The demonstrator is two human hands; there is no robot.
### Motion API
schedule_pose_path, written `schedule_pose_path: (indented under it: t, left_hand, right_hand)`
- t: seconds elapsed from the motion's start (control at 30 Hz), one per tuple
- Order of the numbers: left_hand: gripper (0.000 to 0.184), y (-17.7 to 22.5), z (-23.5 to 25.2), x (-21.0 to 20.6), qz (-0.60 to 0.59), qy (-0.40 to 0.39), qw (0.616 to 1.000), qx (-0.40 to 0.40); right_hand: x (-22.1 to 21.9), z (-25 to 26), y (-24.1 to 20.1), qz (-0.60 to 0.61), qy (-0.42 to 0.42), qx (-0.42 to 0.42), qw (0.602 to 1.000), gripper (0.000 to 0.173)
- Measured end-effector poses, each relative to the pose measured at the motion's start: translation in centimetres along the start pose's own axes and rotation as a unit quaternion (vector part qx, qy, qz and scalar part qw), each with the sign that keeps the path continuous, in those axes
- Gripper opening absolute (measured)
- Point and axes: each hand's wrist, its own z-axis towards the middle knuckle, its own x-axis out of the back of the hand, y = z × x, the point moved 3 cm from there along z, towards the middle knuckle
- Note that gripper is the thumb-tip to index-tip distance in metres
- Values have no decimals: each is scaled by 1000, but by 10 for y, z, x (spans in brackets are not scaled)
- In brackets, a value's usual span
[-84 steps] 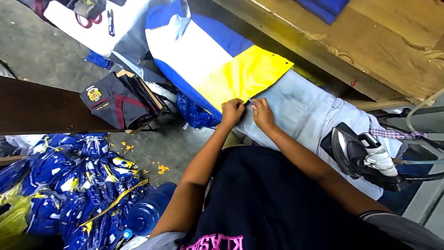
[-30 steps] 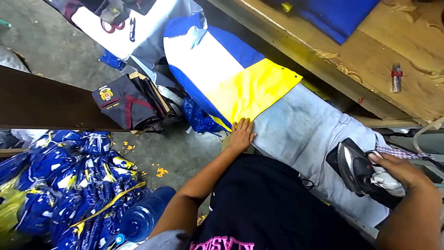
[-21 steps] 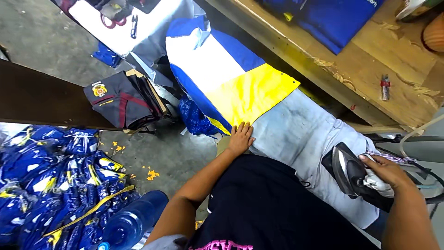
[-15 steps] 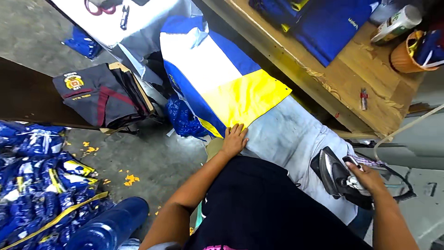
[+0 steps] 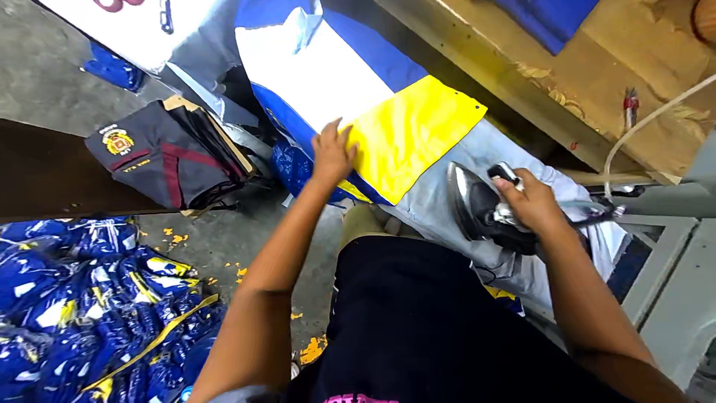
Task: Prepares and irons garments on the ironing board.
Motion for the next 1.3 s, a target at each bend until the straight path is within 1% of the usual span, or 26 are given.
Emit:
schedule_pose_path:
  t: [0.1,0.2,0.27,0.33,0.4,0.43,0.53,0.6,0.7,0.8,0.9,0.93,1.0,1.03,1.07,1.13,1.2,1.3]
  left_hand:
    - [51,-39,45,36,35,7,999,11]
    - [53,-71,90,54,73,-20,997,-6]
    - [55,-95,120,61,93,-44,995,-9]
    - [56,-122,141,66,112,-79,990,13]
    - [55,-148,149,70,123,-92,988,28]
    - [57,-154,150,71,124,-90,988,31]
    - [60,-161,150,68,128,-77,988,27]
    - [60,-160,149,70,134,-83,987,34]
    - [59,-153,150,72,132,-94,985,51]
    - [57,-148,149,75,129,-95,986,52]
    - [56,-127,152,83,132,-99,984,62]
    - [54,-118,153,84,131,-87,986,52]
    - [49,-105,161,83,121,-51,991,-9]
    - [46,-102,167,79,121,-45,991,-37]
    - [45,-101,176,76,126,-53,990,-46]
    - [45,-111,191,74,128,-70,989,-11]
    - [45,-129,201,74,134,-67,988,33]
    - [45,-134,208,72,151,-50,986,48]
  right_hand:
    - [-33,16,-41,-6,-38,28,999,51]
    - [-63,25,-68,-33,-71,32,996,53]
    - [-72,29,-78,-60,-98,7,993,53]
    - [-73,31,-85,-83,-108,-10,991,54]
    - [-73,37,-98,-100,-109,-20,989,57]
    - [-73,44,-107,-103,-106,-23,989,58]
    - [-75,69,-131,-95,-97,-10,991,61]
    - [-76,74,-135,-94,-109,0,990,61]
    - [-70,65,-113,-97,-111,-2,989,58]
    - [-60,55,-85,-100,-101,-30,989,56]
    - [-44,59,-82,-91,-81,-60,991,56]
    - [-41,63,-85,-79,-69,-66,992,55]
    - [-42,78,-96,-56,-49,-68,995,56]
    - [-47,87,-105,-49,-42,-65,996,57]
    - [-52,97,-116,-48,-38,-60,996,57]
    - [-61,121,-148,-56,-42,-40,997,58]
    - [-68,142,-182,-58,-61,-35,996,59]
    - [-71,176,-224,-51,-61,-12,997,61]
